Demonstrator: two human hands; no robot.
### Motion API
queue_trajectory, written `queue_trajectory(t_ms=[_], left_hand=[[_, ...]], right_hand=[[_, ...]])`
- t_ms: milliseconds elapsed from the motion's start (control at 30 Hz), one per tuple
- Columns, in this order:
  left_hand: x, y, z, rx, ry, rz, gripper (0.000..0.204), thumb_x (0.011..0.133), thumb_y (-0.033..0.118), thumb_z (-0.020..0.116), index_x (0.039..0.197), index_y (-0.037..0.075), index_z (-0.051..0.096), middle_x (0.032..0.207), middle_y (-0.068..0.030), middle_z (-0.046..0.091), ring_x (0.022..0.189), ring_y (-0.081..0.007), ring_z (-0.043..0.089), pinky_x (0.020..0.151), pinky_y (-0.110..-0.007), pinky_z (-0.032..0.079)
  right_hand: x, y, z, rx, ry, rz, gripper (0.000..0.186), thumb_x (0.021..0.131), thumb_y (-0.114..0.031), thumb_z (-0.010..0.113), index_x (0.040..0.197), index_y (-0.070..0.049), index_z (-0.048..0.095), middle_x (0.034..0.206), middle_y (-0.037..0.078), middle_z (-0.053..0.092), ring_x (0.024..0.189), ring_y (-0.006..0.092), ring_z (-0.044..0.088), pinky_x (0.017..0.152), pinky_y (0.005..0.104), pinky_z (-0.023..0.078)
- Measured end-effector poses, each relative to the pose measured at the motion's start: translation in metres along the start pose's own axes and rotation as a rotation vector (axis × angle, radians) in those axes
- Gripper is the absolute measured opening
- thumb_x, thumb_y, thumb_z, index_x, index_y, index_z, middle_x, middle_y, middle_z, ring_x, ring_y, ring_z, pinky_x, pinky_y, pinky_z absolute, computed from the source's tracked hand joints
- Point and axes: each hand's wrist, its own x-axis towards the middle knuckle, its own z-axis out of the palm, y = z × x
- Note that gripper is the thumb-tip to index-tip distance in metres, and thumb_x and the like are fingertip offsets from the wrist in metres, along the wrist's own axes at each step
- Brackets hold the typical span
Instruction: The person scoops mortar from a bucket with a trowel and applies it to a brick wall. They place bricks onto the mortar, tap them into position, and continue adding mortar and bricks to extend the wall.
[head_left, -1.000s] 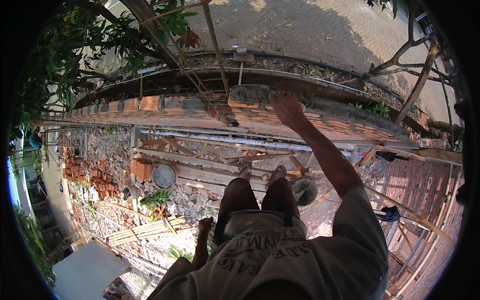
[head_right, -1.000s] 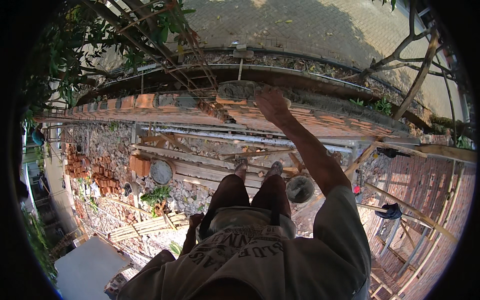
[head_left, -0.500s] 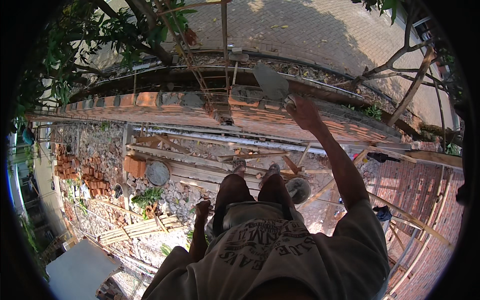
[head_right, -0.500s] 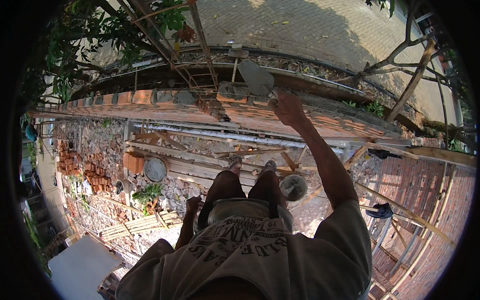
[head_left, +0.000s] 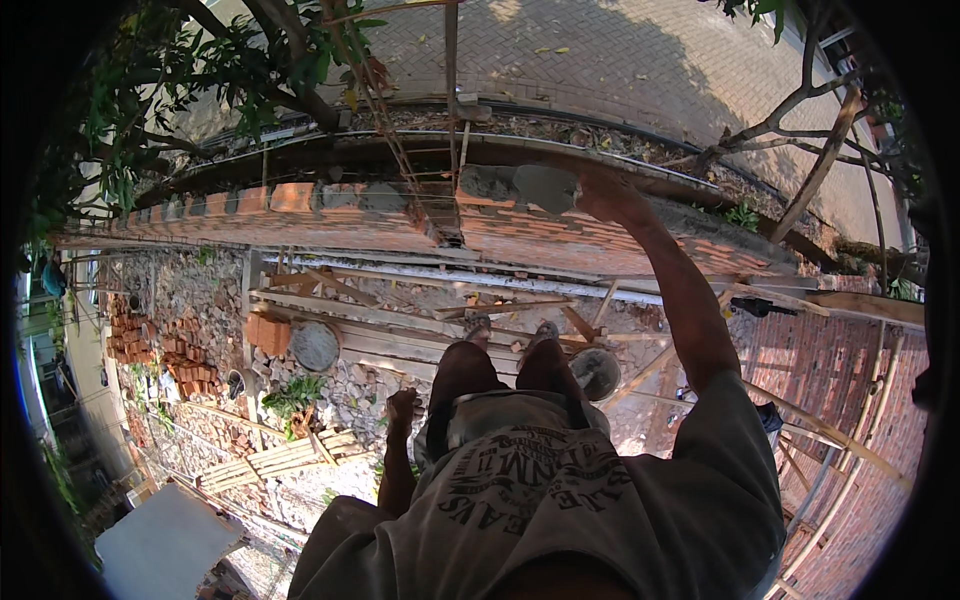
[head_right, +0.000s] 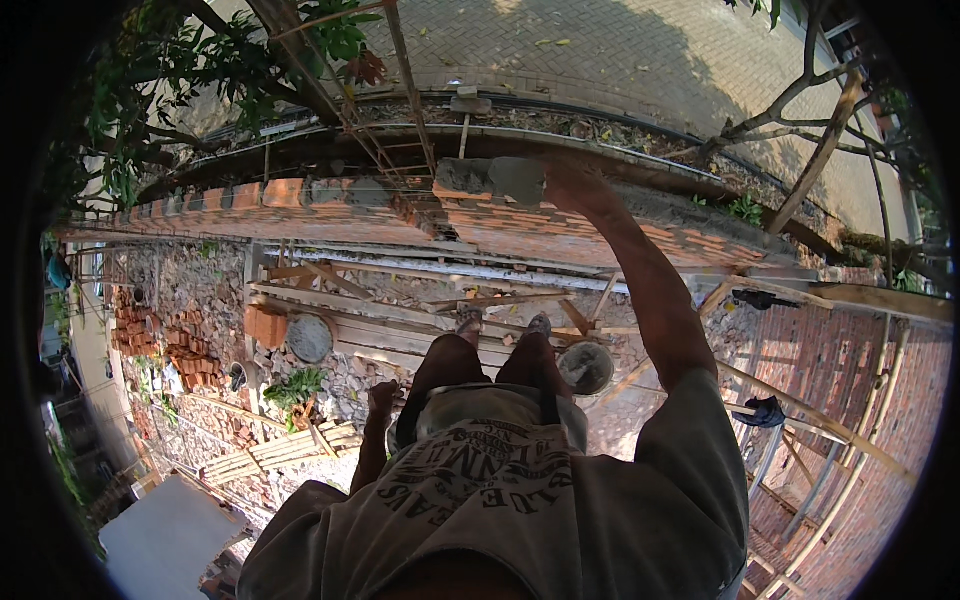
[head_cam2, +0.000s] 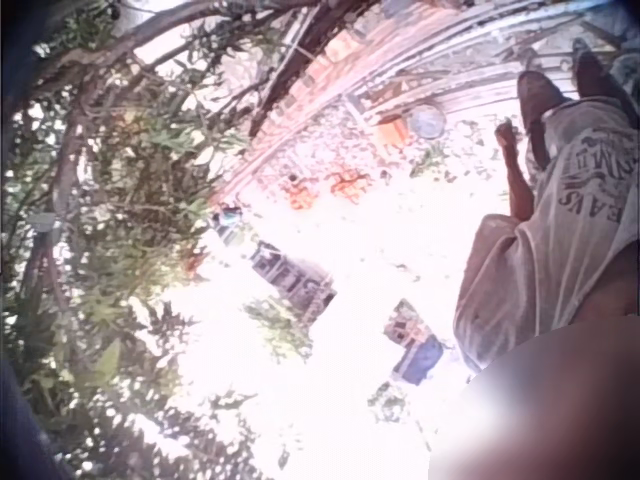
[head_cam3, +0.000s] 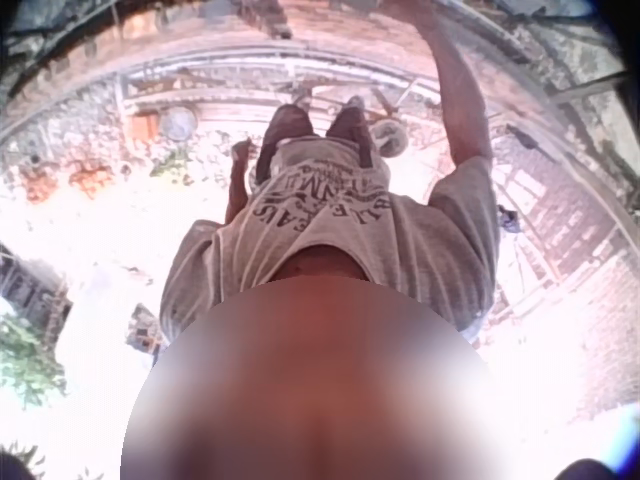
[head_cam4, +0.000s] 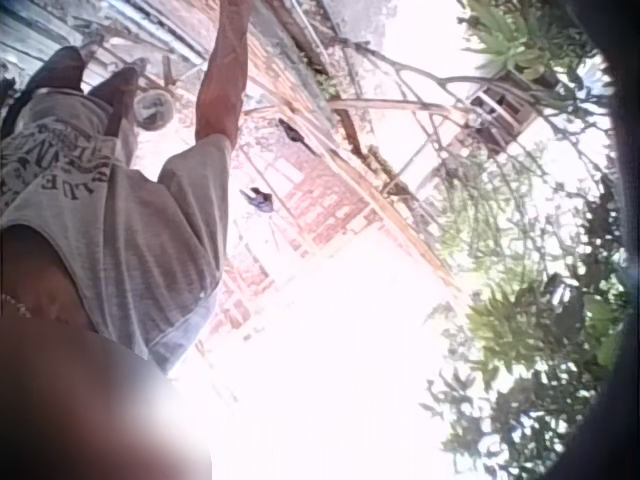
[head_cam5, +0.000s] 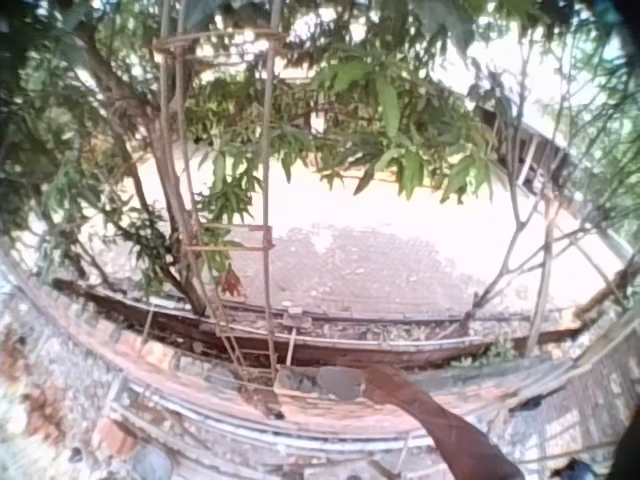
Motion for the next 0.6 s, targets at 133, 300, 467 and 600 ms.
queue_trajectory(t_ms=[133, 300, 467, 600], left_hand=[[0.004, -0.017, -0.001, 0.044, 0.016, -0.05, 0.027, 0.086, 0.034, 0.053, 0.081, 0.009, 0.059, 0.073, -0.0072, 0.063, 0.051, -0.0189, 0.059, 0.045, -0.033, 0.049], [0.006, -0.012, 0.006, 0.364, 0.04, 0.148, 0.031, 0.086, 0.032, 0.052, 0.086, 0.003, 0.06, 0.075, -0.0108, 0.064, 0.052, -0.0212, 0.061, 0.046, -0.034, 0.049], [0.007, 0.003, 0.013, 0.001, 0.014, 0.069, 0.034, 0.087, 0.031, 0.054, 0.092, -0.002, 0.06, 0.073, -0.0105, 0.062, 0.053, -0.0211, 0.06, 0.046, -0.034, 0.048], [0.004, 0.005, 0.011, -0.111, 0.028, 0.146, 0.03, 0.087, 0.031, 0.057, 0.088, 0.001, 0.059, 0.069, -0.0074, 0.058, 0.052, -0.0183, 0.058, 0.046, -0.031, 0.047]], right_hand=[[-0.013, 0.005, 0.005, 0.385, 0.186, -0.068, 0.011, 0.075, -0.012, 0.064, 0.077, -0.002, 0.062, 0.072, 0.016, 0.062, 0.069, 0.0329, 0.063, 0.06, 0.0471, 0.048], [-0.01, -0.036, 0.007, -0.164, 0.357, -0.34, 0.003, 0.075, -0.01, 0.063, 0.074, -0.007, 0.063, 0.072, 0.012, 0.061, 0.07, 0.0304, 0.063, 0.061, 0.044, 0.049], [-0.012, -0.082, -0.002, -0.236, 0.243, -0.301, 0.007, 0.079, -0.009, 0.058, 0.076, -0.009, 0.065, 0.077, 0.008, 0.064, 0.078, 0.0284, 0.064, 0.065, 0.043, 0.05], [-0.017, -0.092, -0.015, -0.235, 0.257, -0.241, 0.007, 0.078, -0.01, 0.058, 0.078, -0.009, 0.065, 0.077, 0.008, 0.063, 0.08, 0.0275, 0.063, 0.066, 0.043, 0.05]])
